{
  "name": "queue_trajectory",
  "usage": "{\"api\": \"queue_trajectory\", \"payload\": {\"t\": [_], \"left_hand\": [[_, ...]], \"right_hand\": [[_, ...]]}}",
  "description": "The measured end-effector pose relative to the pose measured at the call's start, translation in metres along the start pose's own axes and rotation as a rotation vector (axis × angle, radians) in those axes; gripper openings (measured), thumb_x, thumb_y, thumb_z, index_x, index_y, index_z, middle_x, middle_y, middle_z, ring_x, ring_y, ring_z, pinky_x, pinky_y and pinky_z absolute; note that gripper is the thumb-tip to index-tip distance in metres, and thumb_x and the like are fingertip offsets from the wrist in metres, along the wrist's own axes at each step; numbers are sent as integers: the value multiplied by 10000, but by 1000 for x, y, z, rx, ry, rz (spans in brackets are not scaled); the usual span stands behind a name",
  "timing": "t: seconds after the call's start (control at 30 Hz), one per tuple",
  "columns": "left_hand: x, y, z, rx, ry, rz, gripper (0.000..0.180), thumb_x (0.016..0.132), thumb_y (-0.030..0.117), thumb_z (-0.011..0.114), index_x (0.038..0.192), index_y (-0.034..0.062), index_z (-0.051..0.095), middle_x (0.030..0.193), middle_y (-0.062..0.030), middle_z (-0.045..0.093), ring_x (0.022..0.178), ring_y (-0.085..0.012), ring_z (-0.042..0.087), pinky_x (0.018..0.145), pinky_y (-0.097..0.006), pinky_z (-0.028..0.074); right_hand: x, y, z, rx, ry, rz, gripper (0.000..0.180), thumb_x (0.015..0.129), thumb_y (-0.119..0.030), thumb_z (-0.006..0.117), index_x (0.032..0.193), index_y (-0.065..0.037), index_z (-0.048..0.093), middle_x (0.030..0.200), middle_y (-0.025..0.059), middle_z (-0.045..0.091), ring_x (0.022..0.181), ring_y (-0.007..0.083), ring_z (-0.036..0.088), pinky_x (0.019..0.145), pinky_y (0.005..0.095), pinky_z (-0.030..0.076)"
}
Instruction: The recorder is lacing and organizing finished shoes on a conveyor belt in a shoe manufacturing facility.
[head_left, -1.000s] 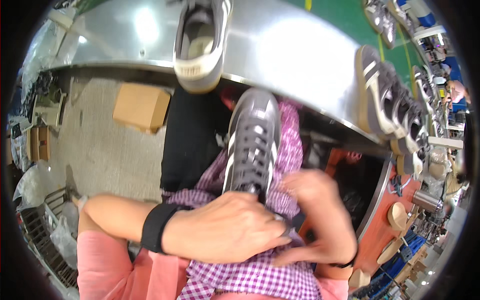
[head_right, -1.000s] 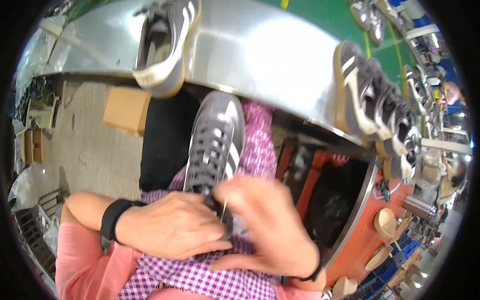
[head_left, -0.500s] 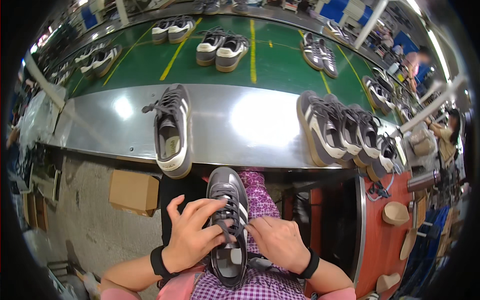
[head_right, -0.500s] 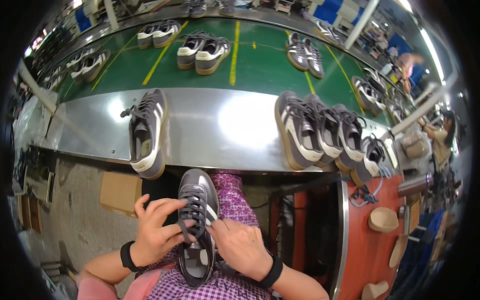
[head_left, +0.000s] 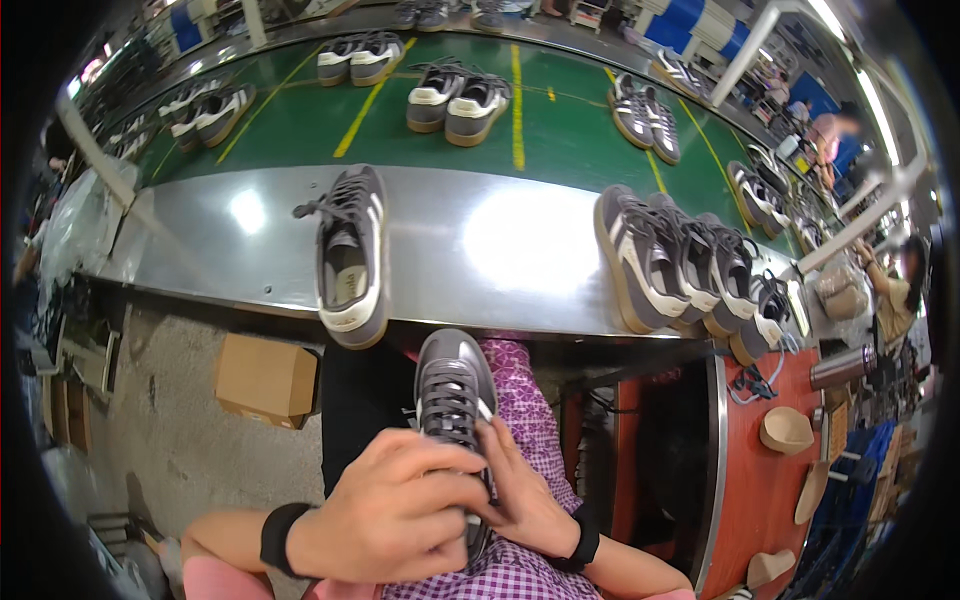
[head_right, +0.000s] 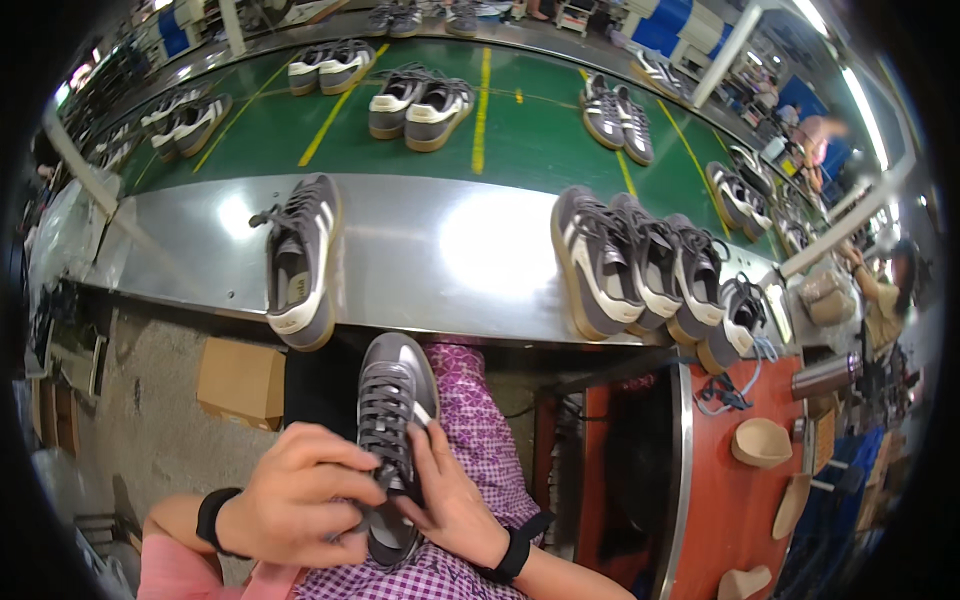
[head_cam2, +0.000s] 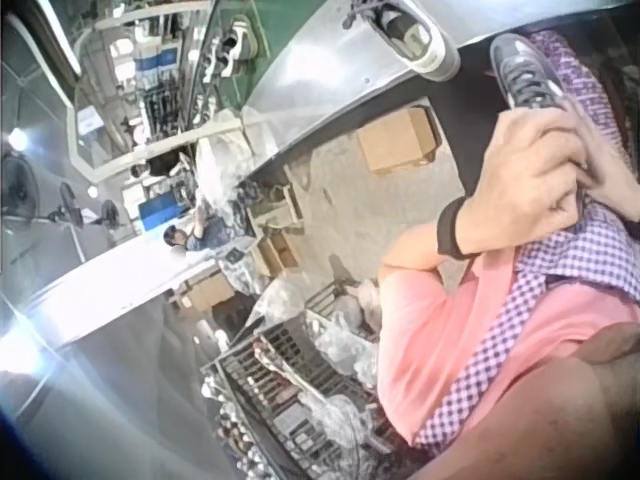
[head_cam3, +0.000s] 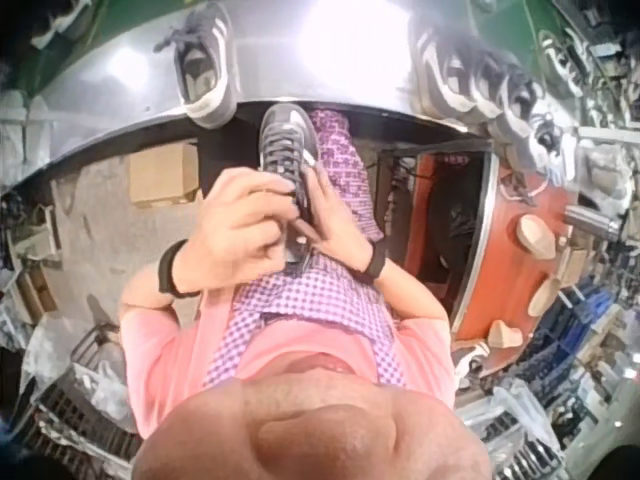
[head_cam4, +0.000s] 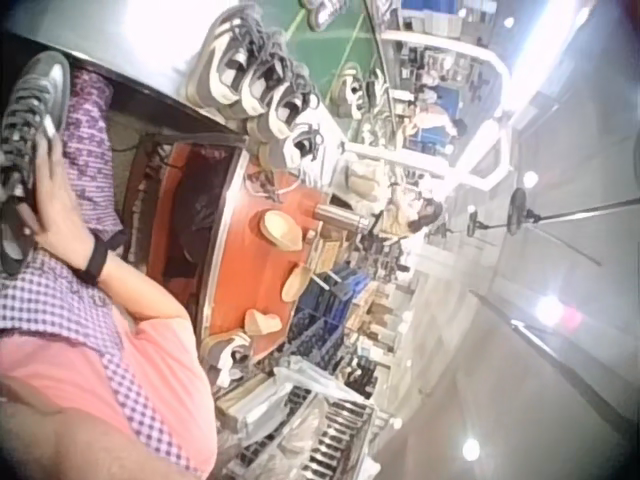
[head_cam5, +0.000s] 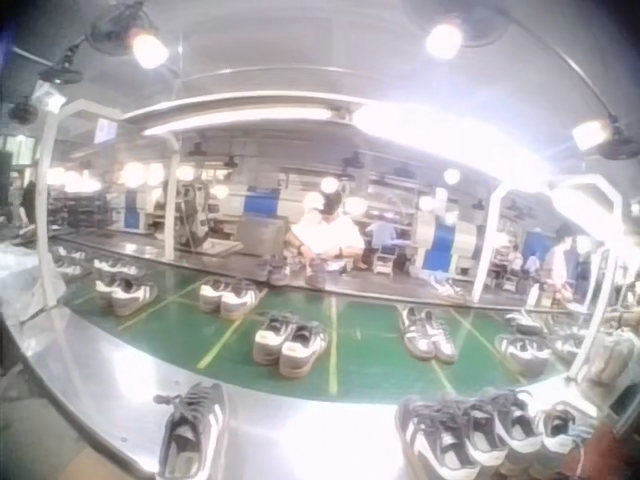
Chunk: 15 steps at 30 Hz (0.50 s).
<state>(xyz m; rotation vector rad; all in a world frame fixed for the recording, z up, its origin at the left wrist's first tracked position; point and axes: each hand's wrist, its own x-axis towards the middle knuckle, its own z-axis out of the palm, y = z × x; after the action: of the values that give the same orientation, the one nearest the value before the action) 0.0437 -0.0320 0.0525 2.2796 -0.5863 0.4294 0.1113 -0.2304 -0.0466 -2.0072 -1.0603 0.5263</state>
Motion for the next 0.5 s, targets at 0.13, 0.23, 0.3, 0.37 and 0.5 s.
{"api": "queue_trajectory", "payload": {"t": [0.13,0.23,0.3,0.37,0.5], "left_hand": [[11,-58,11,-125,69,-322,221,667,119,787,758,65,592,917,-69,642,957,-325,605,848,-422,473],[13,-100,5,515,158,-298,468,663,167,818,1045,33,583,1138,-141,558,1080,-351,531,905,-419,454],[8,-125,-4,691,107,-405,680,663,184,814,1243,20,498,1217,-165,493,1139,-341,481,908,-417,456],[-5,-141,-11,665,57,-474,662,716,167,768,1294,41,471,1051,-158,575,981,-340,572,809,-417,484],[-12,-131,-16,481,10,-420,677,760,137,719,1373,85,438,841,-139,619,793,-353,623,716,-441,490]], "right_hand": [[-7,11,16,-83,-22,96,863,801,-93,606,1489,65,108,1459,434,183,1172,557,478,931,464,483],[-5,4,11,-2,-34,127,825,789,-21,527,1481,93,93,1454,401,251,1270,512,404,1022,437,403],[-11,9,9,-7,-16,76,829,782,2,538,1480,89,100,1442,423,252,1235,523,448,983,442,451],[-16,6,12,-20,40,47,817,775,19,527,1480,83,119,1436,411,281,1249,515,442,1001,433,439],[-3,-4,4,41,266,121,755,767,74,481,1475,52,219,1388,354,413,1270,484,449,1052,422,389]]}}
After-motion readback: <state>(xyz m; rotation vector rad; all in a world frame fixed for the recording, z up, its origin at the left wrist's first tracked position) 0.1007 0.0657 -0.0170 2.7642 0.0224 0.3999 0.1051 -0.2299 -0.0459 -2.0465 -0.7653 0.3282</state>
